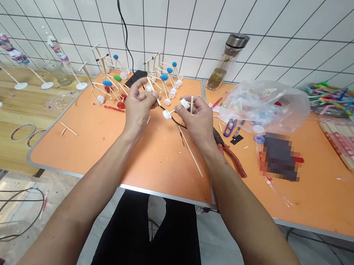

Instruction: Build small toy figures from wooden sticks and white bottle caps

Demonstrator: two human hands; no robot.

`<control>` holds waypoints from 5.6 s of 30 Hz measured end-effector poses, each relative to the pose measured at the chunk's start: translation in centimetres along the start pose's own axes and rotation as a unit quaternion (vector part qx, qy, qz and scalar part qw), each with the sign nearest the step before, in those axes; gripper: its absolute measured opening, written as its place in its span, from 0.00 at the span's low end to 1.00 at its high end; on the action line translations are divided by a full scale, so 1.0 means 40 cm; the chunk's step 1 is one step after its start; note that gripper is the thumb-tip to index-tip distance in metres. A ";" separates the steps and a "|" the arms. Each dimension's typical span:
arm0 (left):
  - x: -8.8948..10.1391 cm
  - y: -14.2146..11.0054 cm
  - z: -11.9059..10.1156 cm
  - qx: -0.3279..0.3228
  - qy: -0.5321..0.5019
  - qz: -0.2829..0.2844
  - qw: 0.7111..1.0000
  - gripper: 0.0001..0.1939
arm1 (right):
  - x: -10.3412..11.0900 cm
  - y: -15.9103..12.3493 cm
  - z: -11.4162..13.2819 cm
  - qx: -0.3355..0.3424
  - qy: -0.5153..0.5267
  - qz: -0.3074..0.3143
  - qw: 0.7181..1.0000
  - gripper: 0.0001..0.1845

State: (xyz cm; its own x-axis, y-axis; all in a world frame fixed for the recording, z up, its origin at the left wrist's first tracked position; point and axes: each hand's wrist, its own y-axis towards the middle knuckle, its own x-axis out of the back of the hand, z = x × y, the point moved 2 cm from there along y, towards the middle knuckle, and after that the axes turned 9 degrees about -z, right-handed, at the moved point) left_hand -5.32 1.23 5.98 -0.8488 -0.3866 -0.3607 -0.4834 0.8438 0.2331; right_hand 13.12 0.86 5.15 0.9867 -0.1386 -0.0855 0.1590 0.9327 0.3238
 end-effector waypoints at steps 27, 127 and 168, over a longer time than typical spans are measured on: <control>0.016 0.040 -0.001 0.032 -0.005 0.010 0.999 0.14 | 0.012 0.016 -0.012 0.011 -0.001 -0.006 1.000 0.22; -0.013 -0.014 0.019 0.003 0.068 0.143 0.987 0.19 | -0.006 -0.002 0.015 -0.015 0.001 -0.004 1.000 0.27; 0.002 0.004 0.006 0.009 0.091 0.071 0.993 0.20 | 0.009 -0.027 -0.028 -0.033 -0.387 0.243 0.889 0.11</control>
State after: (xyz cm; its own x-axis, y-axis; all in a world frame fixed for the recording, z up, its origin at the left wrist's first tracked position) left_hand -5.40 1.43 5.77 -0.9334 -0.3230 -0.1562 -0.3539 0.9006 0.2524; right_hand 13.28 0.17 3.70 0.6703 0.1223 0.7320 -0.2698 0.9590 0.0867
